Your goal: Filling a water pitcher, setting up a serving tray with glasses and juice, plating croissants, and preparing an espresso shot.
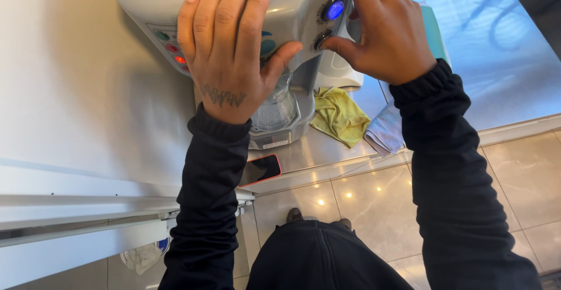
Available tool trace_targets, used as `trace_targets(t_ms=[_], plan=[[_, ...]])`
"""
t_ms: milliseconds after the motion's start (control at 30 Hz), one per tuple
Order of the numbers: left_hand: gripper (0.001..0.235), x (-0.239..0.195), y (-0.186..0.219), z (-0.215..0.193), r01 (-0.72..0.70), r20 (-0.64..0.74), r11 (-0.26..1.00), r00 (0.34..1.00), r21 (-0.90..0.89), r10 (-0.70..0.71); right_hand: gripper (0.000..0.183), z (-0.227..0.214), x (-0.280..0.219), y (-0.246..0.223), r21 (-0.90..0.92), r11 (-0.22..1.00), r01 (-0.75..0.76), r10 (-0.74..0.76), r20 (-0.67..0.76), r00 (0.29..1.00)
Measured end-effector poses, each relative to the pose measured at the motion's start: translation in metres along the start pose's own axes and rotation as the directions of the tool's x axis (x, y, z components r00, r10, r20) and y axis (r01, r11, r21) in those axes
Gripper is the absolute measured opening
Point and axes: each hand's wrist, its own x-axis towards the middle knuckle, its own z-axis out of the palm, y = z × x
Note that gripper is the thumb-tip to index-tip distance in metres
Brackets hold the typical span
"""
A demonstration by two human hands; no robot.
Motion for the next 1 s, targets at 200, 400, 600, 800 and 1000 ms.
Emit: trace_targets(t_ms=[200,400,600,800,1000], plan=[[0.062,0.012,0.003,-0.007,-0.003,-0.001,1.000,1.000,-0.005,0.003,0.094,0.002,0.000,0.001,0.001,1.000,-0.006,0.006,0.000,1.000],[0.062,0.011,0.003,-0.006,0.016,-0.004,0.999,1.000,-0.027,-0.016,0.093,0.004,-0.002,0.006,-0.023,1.000,0.018,-0.018,0.002,1.000],[0.062,0.009,0.001,-0.004,-0.002,-0.012,1.000,1.000,-0.021,0.002,0.091,0.004,-0.002,0.005,-0.054,0.998,0.019,-0.019,0.011,1.000],[0.061,0.009,0.002,-0.005,0.009,-0.006,1.000,1.000,-0.018,-0.009,0.091,0.004,-0.003,0.007,-0.054,0.998,0.028,-0.027,0.006,1.000],[0.062,0.009,0.001,-0.004,-0.004,-0.014,1.000,1.000,-0.004,0.004,0.091,0.003,-0.002,0.006,-0.061,0.997,0.041,-0.041,-0.002,0.999]])
